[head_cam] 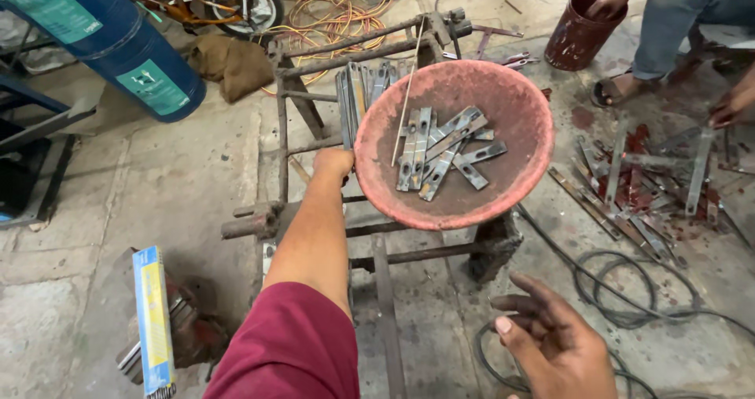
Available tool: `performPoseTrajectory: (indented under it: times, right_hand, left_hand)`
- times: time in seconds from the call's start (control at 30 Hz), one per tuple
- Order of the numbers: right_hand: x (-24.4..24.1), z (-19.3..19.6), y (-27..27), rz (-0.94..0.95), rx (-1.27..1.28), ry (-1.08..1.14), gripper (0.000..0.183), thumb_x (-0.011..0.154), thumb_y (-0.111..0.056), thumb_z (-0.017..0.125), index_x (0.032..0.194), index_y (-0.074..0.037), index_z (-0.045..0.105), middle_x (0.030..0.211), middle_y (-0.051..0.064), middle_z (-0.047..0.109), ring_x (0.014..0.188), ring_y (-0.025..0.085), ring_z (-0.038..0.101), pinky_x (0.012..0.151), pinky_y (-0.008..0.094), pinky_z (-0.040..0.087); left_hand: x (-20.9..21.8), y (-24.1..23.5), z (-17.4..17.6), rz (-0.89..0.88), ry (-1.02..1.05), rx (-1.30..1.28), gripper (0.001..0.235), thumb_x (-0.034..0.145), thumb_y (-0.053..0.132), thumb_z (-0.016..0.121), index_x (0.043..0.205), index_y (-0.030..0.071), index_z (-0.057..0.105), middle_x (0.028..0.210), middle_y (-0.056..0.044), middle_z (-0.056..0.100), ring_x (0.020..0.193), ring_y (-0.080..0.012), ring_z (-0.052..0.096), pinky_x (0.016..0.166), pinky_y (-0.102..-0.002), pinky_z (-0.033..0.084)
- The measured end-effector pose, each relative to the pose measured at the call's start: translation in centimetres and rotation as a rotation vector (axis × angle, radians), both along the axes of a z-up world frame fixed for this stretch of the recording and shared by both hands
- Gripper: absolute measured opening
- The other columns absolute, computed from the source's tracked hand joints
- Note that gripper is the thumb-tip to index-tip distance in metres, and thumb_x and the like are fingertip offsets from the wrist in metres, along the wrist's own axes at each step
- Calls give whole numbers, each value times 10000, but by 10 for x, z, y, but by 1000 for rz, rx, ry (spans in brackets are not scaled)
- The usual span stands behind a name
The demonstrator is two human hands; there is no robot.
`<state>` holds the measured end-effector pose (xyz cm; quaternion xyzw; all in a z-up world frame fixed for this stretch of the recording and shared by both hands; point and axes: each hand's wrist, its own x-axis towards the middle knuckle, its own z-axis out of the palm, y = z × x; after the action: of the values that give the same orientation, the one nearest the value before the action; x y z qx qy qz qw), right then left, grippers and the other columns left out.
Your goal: The person welds metal strips to a frame using a welding tool, positioning the strips by hand and applying the electrode to the joints.
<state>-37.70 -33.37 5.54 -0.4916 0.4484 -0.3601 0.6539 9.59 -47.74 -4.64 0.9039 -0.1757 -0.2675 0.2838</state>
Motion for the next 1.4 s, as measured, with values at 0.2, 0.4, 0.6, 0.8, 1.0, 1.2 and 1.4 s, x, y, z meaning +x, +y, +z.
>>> performPoseTrajectory:
  times: [0.2, 0.4, 0.6, 0.8, 1.0, 1.2, 1.4]
  right_hand:
    - [4, -10, -2, 5, 27, 83, 630, 783, 15, 734, 1395, -15, 587, 1097, 192, 772, 999, 198, 734, 816, 330, 581]
    - [12, 2, -1, -19, 45, 139, 622, 789, 5, 747, 1396, -15, 615, 1081, 203, 782, 993, 193, 728, 804, 317, 545]
    - [15, 5, -3, 31, 64, 162, 618, 774, 22, 731, 1378, -9, 605, 1110, 187, 771, 1019, 189, 722, 833, 324, 564]
    - [24, -1, -1, 82, -71, -13, 572, 831, 26, 720, 1388, 31, 588, 1106, 169, 739, 967, 175, 698, 845, 321, 563]
    - [57, 13, 22, 227, -6, -44, 534, 846, -67, 719, 1358, 25, 598, 1097, 136, 746, 908, 179, 709, 757, 351, 611]
    - [102, 23, 73, 503, 81, 131, 589, 862, -121, 742, 1413, -26, 557, 937, 169, 734, 768, 200, 716, 703, 356, 611]
    - [115, -31, 121, 509, -131, 488, 791, 868, -141, 772, 1548, -115, 368, 930, 140, 778, 801, 180, 706, 722, 316, 549]
  left_hand:
    - [24, -19, -25, -127, -84, 74, 329, 822, 240, 756, 938, -66, 775, 889, -208, 778, 687, -270, 752, 629, -411, 592]
    - [61, -34, -68, -496, -355, 191, 312, 852, 251, 697, 995, -12, 786, 1047, -249, 746, 848, -334, 712, 736, -427, 560]
    - [67, -33, -36, -353, -135, 15, 251, 937, 145, 557, 1021, -16, 730, 1005, -224, 697, 879, -378, 699, 801, -502, 537]
    - [24, 43, 48, 162, 832, -716, 259, 1056, 219, 431, 945, 43, 586, 794, -113, 653, 672, -271, 638, 646, -469, 577]
    - [-145, 248, 82, 176, 888, -981, 217, 1012, 243, 540, 1028, 43, 623, 864, -101, 663, 722, -253, 662, 659, -452, 578]
    - [-270, 383, 55, 403, 1133, -842, 211, 997, 206, 523, 998, 13, 609, 872, -154, 703, 717, -297, 671, 683, -467, 567]
    - [-270, 411, 45, 266, 1211, -633, 207, 979, 204, 546, 1058, 41, 646, 917, -159, 752, 738, -303, 700, 685, -438, 556]
